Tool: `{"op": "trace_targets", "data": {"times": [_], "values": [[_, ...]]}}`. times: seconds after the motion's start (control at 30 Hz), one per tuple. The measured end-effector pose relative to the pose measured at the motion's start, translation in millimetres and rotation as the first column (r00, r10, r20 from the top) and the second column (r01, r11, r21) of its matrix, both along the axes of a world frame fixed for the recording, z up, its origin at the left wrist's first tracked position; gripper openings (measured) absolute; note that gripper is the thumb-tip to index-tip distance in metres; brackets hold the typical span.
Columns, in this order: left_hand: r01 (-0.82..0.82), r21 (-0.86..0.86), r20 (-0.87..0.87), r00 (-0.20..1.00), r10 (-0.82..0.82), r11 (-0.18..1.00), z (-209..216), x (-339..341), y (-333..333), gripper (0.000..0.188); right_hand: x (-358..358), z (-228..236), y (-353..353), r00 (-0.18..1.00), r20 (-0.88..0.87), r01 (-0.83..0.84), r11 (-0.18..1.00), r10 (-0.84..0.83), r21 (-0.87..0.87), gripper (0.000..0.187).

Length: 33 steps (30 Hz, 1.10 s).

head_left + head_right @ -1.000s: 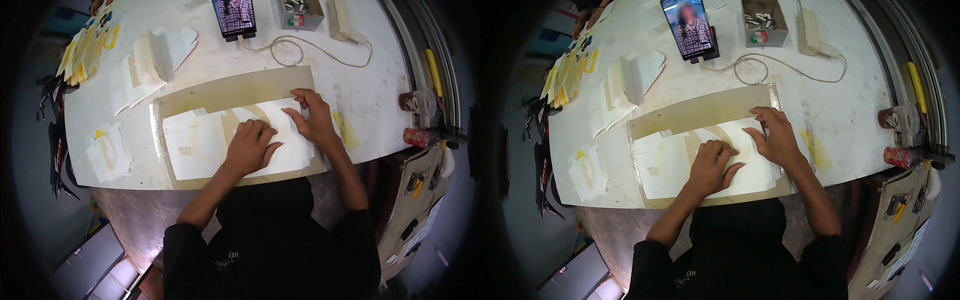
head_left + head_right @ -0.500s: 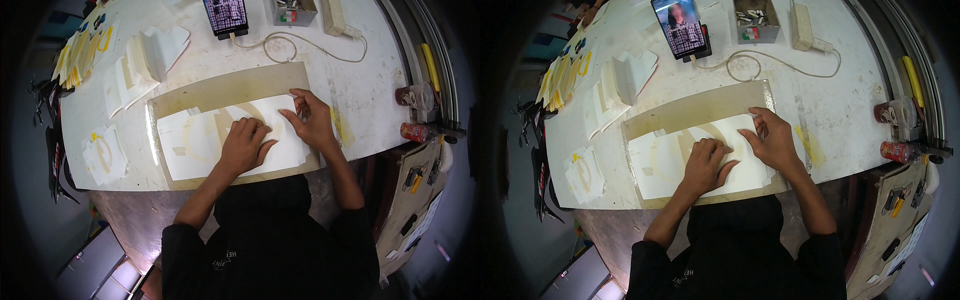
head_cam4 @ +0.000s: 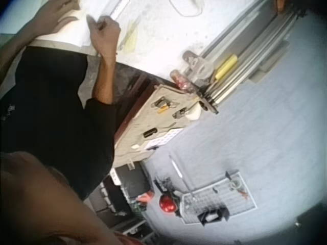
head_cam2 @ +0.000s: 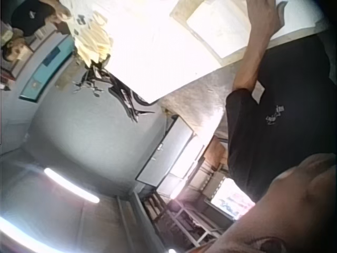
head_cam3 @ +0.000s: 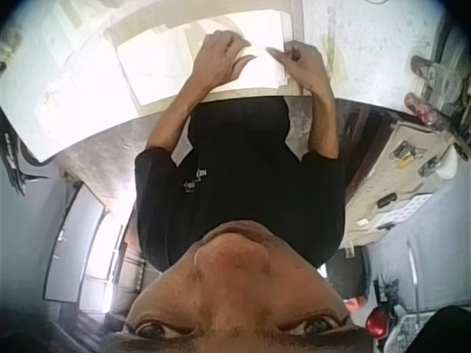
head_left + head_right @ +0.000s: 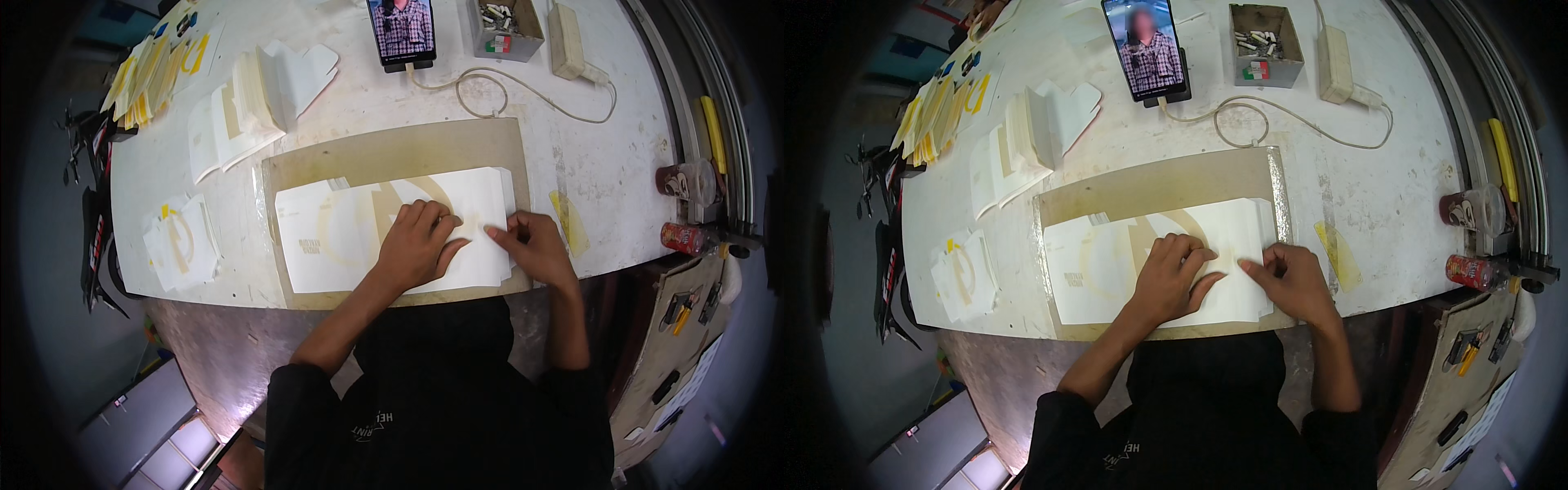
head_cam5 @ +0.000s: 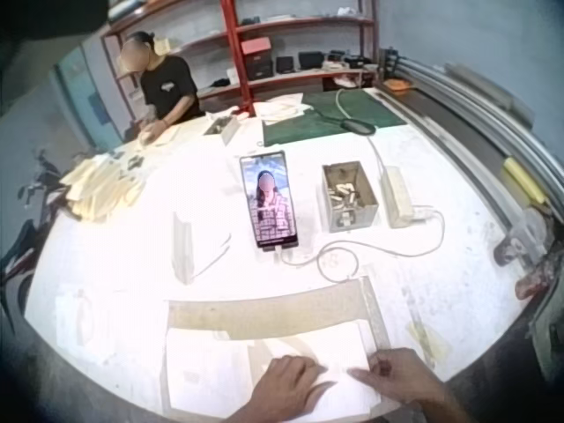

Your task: The person repeatedly folds white paper sheets with yellow printed designs on a workbench. They align edges, press down creases, and stack the folded sheets. A smartphone playing a video is visible on the table.

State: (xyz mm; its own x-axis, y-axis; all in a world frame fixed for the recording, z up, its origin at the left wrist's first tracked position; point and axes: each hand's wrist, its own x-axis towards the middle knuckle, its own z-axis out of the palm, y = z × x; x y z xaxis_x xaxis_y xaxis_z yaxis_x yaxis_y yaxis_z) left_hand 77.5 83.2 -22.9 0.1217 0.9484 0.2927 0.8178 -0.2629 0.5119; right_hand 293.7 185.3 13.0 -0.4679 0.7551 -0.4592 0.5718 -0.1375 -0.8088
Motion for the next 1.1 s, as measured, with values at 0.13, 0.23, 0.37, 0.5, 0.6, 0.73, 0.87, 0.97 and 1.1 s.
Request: {"op": "trace_targets", "data": {"times": [0.13, 0.23, 0.37, 0.5, 0.6, 0.73, 0.87, 0.97, 1.1], "values": [[0.002, 0.004, -0.016, 1.000, -0.001, 1.000, -2, 0, 1, 0.032, 7, -6, -17, 0.996, -0.071, 0.055, 0.995, -0.049, 0.080, 0.025], [0.005, 0.007, -0.014, 1.000, -0.005, 1.000, -1, 0, 0, 0.033, 8, -16, -25, 0.993, -0.047, 0.113, 0.983, -0.107, 0.142, 0.023], [-0.096, 0.060, -0.079, 0.992, 0.100, 0.994, 4, 2, -3, 0.036, 4, -16, -31, 0.987, -0.039, 0.161, 0.971, -0.156, 0.178, 0.022], [-0.169, 0.043, -0.116, 0.978, 0.173, 0.985, 5, 4, -7, 0.039, 1, -13, -32, 0.990, -0.013, 0.136, 0.962, -0.137, 0.236, 0.023], [-0.137, 0.034, -0.106, 0.985, 0.139, 0.990, 8, -1, -6, 0.037, -3, -10, -33, 0.990, 0.001, 0.136, 0.947, -0.143, 0.292, 0.024], [-0.060, 0.025, -0.083, 0.995, 0.062, 0.998, 3, -17, -13, 0.038, -3, -12, -35, 0.989, 0.009, 0.142, 0.954, -0.149, 0.262, 0.024], [-0.109, -0.021, -0.107, 0.989, 0.106, 0.994, 8, -16, -16, 0.038, 2, -8, -35, 0.981, -0.058, 0.188, 0.977, -0.183, 0.098, 0.020], [-0.131, -0.072, -0.063, 0.990, 0.126, 0.989, 9, -17, -16, 0.036, 7, -15, -43, 0.938, -0.159, 0.312, 0.950, -0.307, 0.008, 0.017], [-0.136, -0.130, 0.015, 0.990, 0.139, 0.982, 10, -20, -13, 0.036, 6, -16, -57, 0.941, -0.097, 0.336, 0.925, -0.323, 0.180, 0.015]]}}
